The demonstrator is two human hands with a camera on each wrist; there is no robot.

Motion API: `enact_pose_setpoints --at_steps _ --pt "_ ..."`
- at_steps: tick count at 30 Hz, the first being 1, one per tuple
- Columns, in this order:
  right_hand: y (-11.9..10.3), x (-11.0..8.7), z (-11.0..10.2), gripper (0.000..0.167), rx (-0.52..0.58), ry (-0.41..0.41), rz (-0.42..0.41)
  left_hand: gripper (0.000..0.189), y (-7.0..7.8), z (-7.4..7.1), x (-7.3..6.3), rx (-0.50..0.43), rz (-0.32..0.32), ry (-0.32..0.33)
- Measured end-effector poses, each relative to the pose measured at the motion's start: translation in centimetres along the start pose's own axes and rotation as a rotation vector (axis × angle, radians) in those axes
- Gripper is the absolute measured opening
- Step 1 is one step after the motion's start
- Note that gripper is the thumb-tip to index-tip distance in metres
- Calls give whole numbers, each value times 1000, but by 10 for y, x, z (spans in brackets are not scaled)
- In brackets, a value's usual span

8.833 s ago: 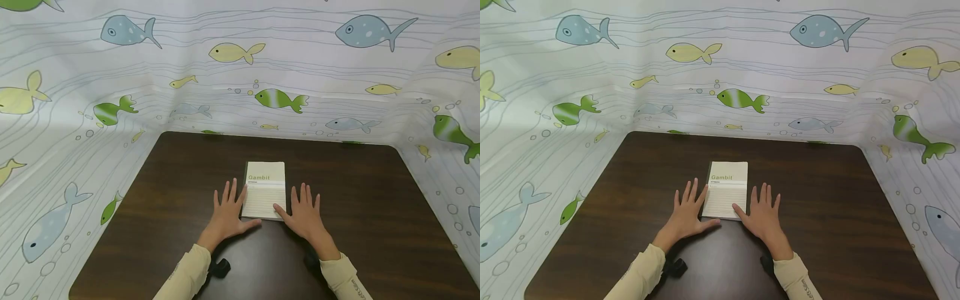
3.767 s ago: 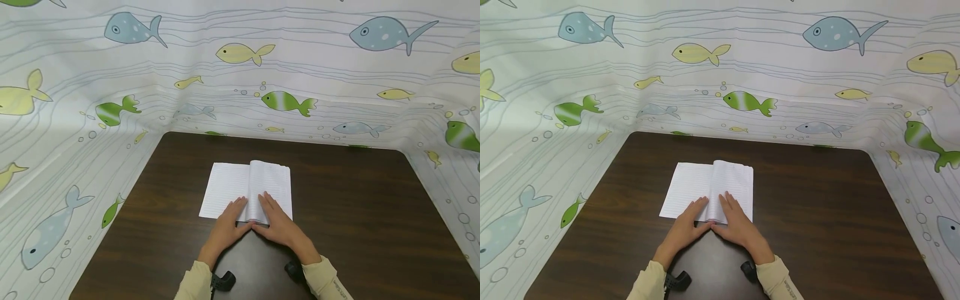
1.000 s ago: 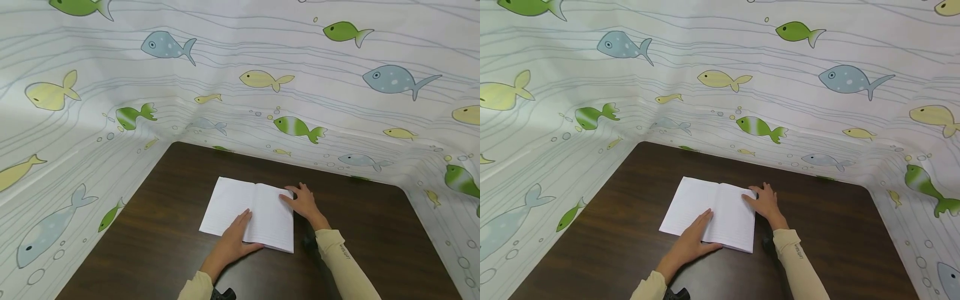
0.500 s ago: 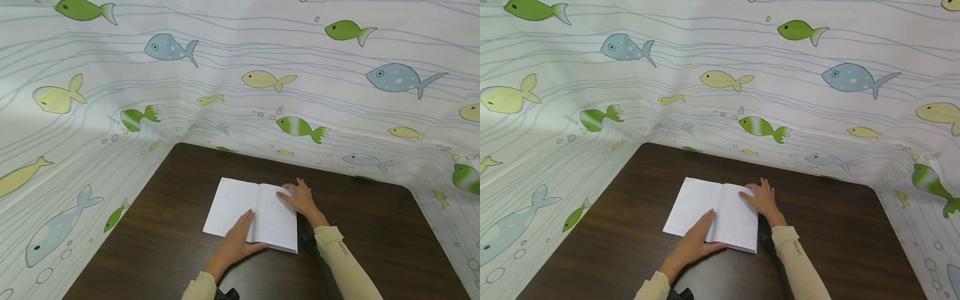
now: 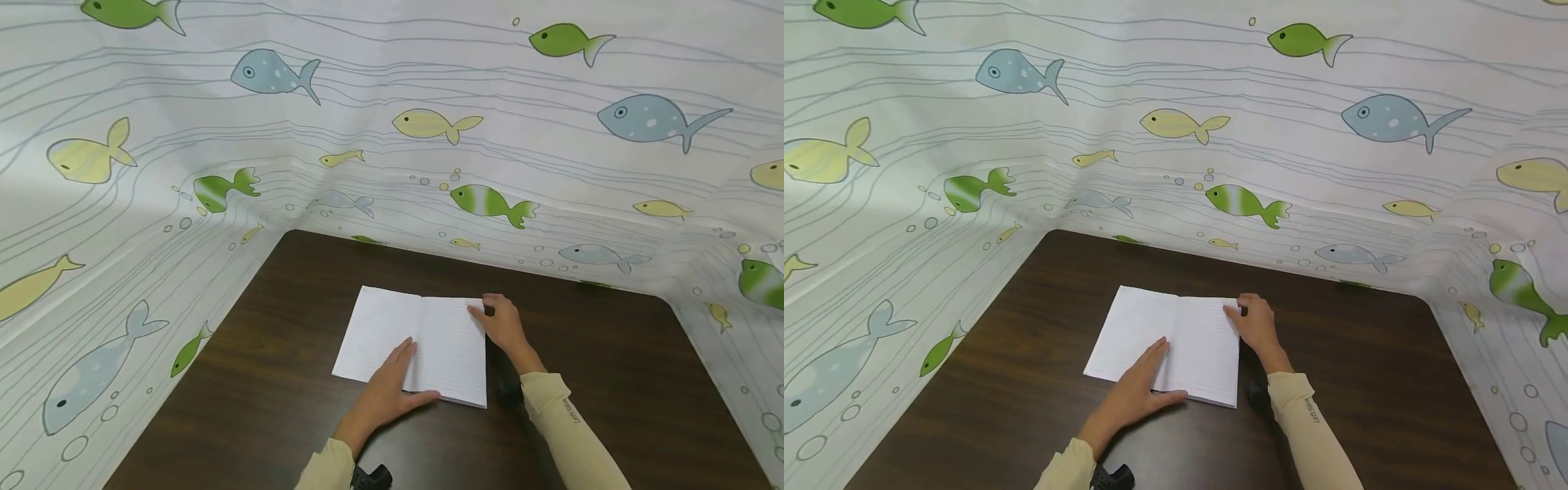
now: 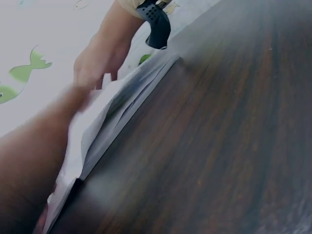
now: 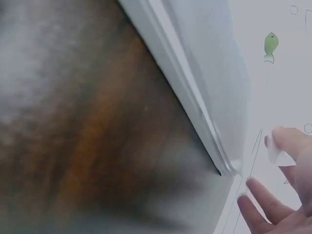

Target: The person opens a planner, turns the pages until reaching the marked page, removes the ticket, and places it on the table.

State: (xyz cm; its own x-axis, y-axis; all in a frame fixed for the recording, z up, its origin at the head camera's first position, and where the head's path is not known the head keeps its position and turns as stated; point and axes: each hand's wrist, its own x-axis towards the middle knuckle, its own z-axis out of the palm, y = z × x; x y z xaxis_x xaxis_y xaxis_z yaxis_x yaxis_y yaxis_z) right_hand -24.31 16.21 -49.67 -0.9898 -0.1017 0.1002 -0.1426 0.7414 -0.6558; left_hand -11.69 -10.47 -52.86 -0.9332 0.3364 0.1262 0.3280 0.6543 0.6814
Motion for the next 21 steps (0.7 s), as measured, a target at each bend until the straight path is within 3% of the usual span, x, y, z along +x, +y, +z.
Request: enact_pose_setpoints --at_steps 4,7,11,15,18,21 --pt "-4 -5 1 38 24 68 15 78 -2 -2 -2 -54 -23 35" --pt "-12 -6 3 32 85 75 18 59 -3 -2 -4 -64 1 63" --pt "-37 -8 4 40 226 -55 47 43 -4 0 -4 -43 74 106" --pt "-69 -11 5 71 363 -219 64 30 -5 3 0 -49 114 252" --pt "-88 -14 14 72 449 -319 30 24 -11 -1 0 -1 127 366" --pt "-98 -19 26 64 425 -365 -35 19 -23 -16 -1 60 94 476"
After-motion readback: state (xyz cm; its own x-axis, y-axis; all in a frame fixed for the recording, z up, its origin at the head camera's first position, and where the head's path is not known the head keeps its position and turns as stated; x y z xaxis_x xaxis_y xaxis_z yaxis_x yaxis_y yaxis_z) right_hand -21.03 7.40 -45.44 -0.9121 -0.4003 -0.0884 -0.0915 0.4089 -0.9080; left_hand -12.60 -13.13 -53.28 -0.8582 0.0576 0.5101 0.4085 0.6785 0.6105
